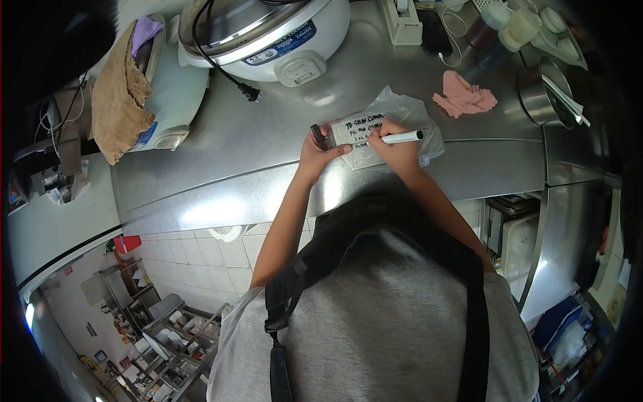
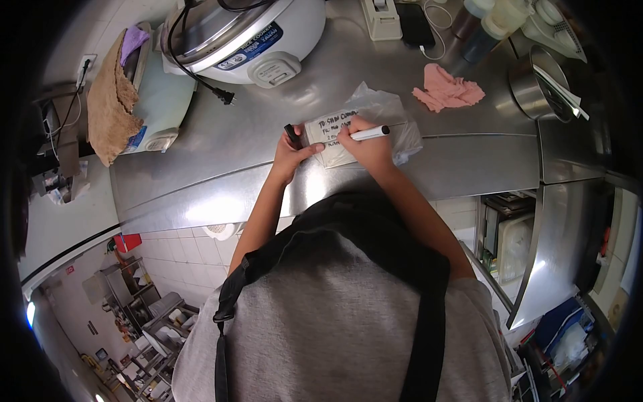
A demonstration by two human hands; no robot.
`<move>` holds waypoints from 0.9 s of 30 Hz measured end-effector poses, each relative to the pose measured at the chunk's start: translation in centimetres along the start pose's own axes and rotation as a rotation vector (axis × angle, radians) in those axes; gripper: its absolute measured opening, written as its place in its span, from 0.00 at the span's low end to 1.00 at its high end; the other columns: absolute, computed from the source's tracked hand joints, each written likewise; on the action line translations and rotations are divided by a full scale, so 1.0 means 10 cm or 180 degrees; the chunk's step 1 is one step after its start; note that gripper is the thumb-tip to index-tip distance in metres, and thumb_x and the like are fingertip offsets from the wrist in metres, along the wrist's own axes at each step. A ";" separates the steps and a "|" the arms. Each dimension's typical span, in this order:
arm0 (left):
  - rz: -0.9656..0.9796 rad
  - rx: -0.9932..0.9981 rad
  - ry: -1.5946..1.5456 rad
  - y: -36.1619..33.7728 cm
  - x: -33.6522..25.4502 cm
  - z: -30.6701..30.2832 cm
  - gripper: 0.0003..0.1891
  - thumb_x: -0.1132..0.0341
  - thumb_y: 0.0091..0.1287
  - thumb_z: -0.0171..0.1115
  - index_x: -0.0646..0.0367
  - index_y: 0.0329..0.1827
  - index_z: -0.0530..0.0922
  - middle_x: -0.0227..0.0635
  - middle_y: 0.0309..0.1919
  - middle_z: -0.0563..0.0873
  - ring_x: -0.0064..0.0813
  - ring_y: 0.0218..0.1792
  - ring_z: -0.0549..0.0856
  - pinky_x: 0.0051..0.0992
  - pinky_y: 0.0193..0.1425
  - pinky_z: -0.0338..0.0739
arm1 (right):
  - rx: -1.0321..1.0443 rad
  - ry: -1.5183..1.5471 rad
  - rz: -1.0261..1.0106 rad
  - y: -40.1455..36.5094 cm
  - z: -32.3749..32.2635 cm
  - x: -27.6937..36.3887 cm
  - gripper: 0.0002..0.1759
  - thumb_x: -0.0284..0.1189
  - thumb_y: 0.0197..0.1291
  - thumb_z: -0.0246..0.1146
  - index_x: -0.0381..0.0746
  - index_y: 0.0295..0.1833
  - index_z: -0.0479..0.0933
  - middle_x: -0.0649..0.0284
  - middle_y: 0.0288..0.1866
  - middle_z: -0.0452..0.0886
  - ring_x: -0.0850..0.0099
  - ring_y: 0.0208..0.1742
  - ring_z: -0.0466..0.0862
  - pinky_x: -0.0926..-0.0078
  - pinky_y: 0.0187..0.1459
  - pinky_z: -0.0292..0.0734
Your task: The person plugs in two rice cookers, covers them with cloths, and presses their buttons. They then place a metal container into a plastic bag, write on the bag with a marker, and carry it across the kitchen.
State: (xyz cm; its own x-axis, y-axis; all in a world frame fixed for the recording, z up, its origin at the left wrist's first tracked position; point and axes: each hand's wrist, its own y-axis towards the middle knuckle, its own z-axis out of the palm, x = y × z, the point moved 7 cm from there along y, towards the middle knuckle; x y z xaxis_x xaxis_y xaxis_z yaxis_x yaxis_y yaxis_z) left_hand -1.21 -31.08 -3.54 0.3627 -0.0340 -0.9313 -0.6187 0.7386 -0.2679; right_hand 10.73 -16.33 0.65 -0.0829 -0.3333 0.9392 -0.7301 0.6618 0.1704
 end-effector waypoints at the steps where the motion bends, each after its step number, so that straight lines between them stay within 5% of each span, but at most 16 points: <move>1: 0.0028 0.0009 0.0011 0.00 -0.02 0.01 0.29 0.81 0.44 0.75 0.51 0.38 0.61 0.35 0.48 0.77 0.26 0.52 0.77 0.27 0.58 0.73 | 0.0003 0.0005 -0.0006 0.00 0.00 0.00 0.15 0.26 0.49 0.67 0.37 0.20 0.66 0.64 0.14 0.67 0.78 0.16 0.64 0.74 0.21 0.63; 8: -0.0018 -0.0007 0.0006 0.00 0.01 -0.01 0.29 0.82 0.44 0.75 0.52 0.37 0.61 0.42 0.55 0.76 0.29 0.55 0.76 0.28 0.59 0.75 | -0.0126 0.0068 -0.0022 0.00 -0.03 0.03 0.14 0.25 0.49 0.66 0.37 0.21 0.66 0.66 0.14 0.67 0.80 0.17 0.63 0.75 0.21 0.63; 11: 0.0066 -0.0008 -0.0011 -0.01 -0.04 0.03 0.29 0.81 0.45 0.75 0.50 0.37 0.61 0.31 0.43 0.77 0.24 0.49 0.78 0.26 0.57 0.73 | -0.0152 -0.0042 -0.0089 0.00 -0.02 -0.02 0.14 0.25 0.49 0.66 0.37 0.21 0.66 0.66 0.14 0.67 0.81 0.17 0.63 0.75 0.21 0.62; 27: 0.0069 0.0000 -0.0018 -0.03 -0.06 0.04 0.28 0.80 0.45 0.75 0.50 0.38 0.62 0.32 0.45 0.78 0.25 0.50 0.78 0.27 0.58 0.72 | -0.0145 0.0035 -0.0006 0.00 -0.05 0.01 0.13 0.24 0.49 0.65 0.36 0.21 0.66 0.66 0.14 0.69 0.82 0.17 0.64 0.76 0.21 0.63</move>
State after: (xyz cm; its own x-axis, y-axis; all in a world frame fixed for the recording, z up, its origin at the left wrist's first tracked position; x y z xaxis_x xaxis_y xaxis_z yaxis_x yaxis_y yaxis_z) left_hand -0.94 -30.96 -2.79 0.3532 -0.0142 -0.9354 -0.6264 0.7391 -0.2478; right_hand 11.06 -16.07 0.86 -0.0740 -0.3273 0.9420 -0.6985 0.6912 0.1853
